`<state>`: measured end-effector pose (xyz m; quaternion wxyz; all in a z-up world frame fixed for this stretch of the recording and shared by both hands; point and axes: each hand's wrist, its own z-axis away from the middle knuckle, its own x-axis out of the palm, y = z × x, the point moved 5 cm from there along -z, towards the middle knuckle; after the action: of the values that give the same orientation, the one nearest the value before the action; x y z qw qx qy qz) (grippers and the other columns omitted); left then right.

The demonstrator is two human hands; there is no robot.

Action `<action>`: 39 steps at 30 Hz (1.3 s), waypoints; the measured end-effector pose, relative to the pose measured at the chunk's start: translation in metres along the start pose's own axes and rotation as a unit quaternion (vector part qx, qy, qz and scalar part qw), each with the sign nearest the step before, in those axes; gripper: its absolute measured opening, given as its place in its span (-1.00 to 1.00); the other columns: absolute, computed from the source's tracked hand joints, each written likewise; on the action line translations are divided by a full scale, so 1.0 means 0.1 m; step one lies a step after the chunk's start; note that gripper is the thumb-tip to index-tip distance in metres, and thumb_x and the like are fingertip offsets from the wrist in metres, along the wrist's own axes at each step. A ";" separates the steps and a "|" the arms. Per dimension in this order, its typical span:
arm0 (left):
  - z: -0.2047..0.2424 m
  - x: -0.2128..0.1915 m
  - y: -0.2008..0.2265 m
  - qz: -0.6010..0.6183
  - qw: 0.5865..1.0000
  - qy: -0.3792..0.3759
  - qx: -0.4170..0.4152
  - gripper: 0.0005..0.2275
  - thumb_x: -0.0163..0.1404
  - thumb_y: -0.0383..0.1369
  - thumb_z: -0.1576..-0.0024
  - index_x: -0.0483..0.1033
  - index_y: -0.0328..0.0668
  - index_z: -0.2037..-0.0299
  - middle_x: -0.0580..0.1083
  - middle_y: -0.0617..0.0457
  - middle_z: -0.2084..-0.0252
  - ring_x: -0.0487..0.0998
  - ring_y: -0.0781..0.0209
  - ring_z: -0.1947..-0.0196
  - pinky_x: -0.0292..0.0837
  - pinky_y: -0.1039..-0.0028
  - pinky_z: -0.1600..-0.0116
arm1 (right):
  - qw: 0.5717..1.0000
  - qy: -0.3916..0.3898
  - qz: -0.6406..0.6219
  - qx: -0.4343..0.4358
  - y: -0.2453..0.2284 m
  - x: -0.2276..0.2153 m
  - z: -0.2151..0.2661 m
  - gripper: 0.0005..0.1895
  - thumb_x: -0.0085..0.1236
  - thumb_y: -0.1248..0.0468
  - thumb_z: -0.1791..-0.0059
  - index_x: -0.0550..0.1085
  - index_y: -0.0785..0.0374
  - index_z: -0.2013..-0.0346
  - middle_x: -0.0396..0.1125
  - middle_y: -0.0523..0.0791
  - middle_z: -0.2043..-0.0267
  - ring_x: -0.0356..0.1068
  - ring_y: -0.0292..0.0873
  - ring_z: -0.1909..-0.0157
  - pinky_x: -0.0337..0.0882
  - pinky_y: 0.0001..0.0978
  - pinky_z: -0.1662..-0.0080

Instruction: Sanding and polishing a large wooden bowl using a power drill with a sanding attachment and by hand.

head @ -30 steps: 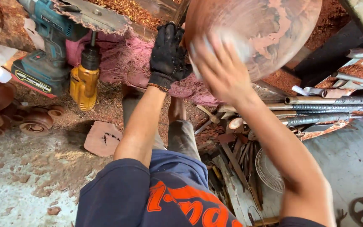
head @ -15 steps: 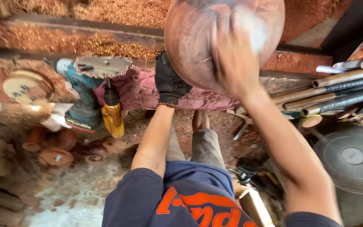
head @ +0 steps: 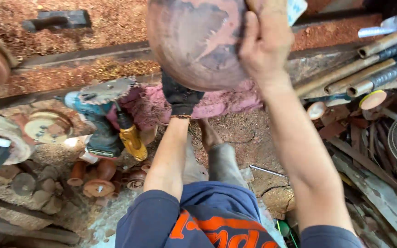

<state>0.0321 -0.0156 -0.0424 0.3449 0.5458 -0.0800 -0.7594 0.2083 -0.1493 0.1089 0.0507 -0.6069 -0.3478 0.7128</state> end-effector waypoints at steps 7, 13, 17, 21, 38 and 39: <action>0.02 0.36 -0.24 0.029 0.998 0.004 -0.064 -0.38 0.02 0.27 -0.07 0.42 0.12 -0.22 0.45 0.05 -0.28 0.40 0.04 -0.36 0.30 0.22 -0.46 | 0.973 0.072 0.148 -0.163 -0.61 0.13 0.74 -0.55 -0.46 0.31 -0.14 0.19 0.27 -0.31 0.34 0.12 0.00 0.29 0.24 -0.13 0.07 0.10 -0.31; 0.07 -0.04 0.05 -0.046 0.994 0.088 0.051 -0.32 0.09 0.21 -0.09 0.40 -0.08 -0.28 0.42 -0.15 -0.28 0.39 -0.15 -0.28 0.26 0.10 -0.35 | 0.994 0.109 0.008 0.011 0.55 0.14 0.08 -0.83 -0.07 0.30 -0.20 0.42 0.36 0.17 0.39 0.09 0.30 0.41 0.09 0.23 0.41 -0.10 0.10; 0.01 -0.02 0.14 -0.029 0.994 0.086 0.058 -0.36 0.10 0.20 -0.14 0.41 -0.03 -0.29 0.42 -0.11 -0.28 0.41 -0.13 -0.29 0.28 0.11 -0.37 | 0.925 -0.017 0.371 -0.084 -0.28 0.31 0.90 -0.49 -0.37 0.16 -0.05 0.40 0.32 -0.16 0.44 0.19 -0.11 0.46 0.14 -0.17 0.44 -0.13 -0.21; -0.04 0.02 0.05 -0.037 0.994 0.084 0.050 -0.35 0.14 0.18 -0.10 0.42 -0.07 -0.27 0.44 -0.14 -0.24 0.42 -0.15 -0.26 0.30 0.09 -0.33 | 0.999 -0.016 -0.034 -0.035 0.43 0.37 0.61 -0.76 -0.14 0.28 -0.19 0.47 0.23 -0.06 0.47 0.03 0.08 0.48 0.01 0.02 0.48 -0.11 -0.02; 0.05 -0.21 0.04 0.049 0.986 0.156 0.031 -0.32 0.22 0.12 -0.09 0.41 -0.26 -0.23 0.45 -0.27 -0.16 0.45 -0.25 -0.20 0.37 0.09 -0.28 | 0.998 -0.061 0.024 -0.018 0.05 0.28 0.13 -0.77 -0.05 0.24 -0.21 0.48 0.36 0.09 0.41 0.20 0.10 0.47 0.18 0.03 0.40 0.04 -0.01; 0.05 -0.18 0.04 0.037 0.987 0.156 0.034 -0.35 0.22 0.12 -0.10 0.43 -0.21 -0.22 0.46 -0.24 -0.17 0.45 -0.23 -0.20 0.37 0.08 -0.29 | 0.990 -0.013 0.055 -0.132 -0.21 0.31 0.34 -0.74 -0.02 0.27 -0.22 0.43 0.43 -0.07 0.34 0.24 -0.08 0.43 0.23 -0.12 0.41 0.09 -0.16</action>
<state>0.0328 -0.0088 -0.0241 0.3617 0.6658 -0.0712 -0.6487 0.1624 -0.1335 0.0955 -0.0732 -0.6170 -0.4057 0.6703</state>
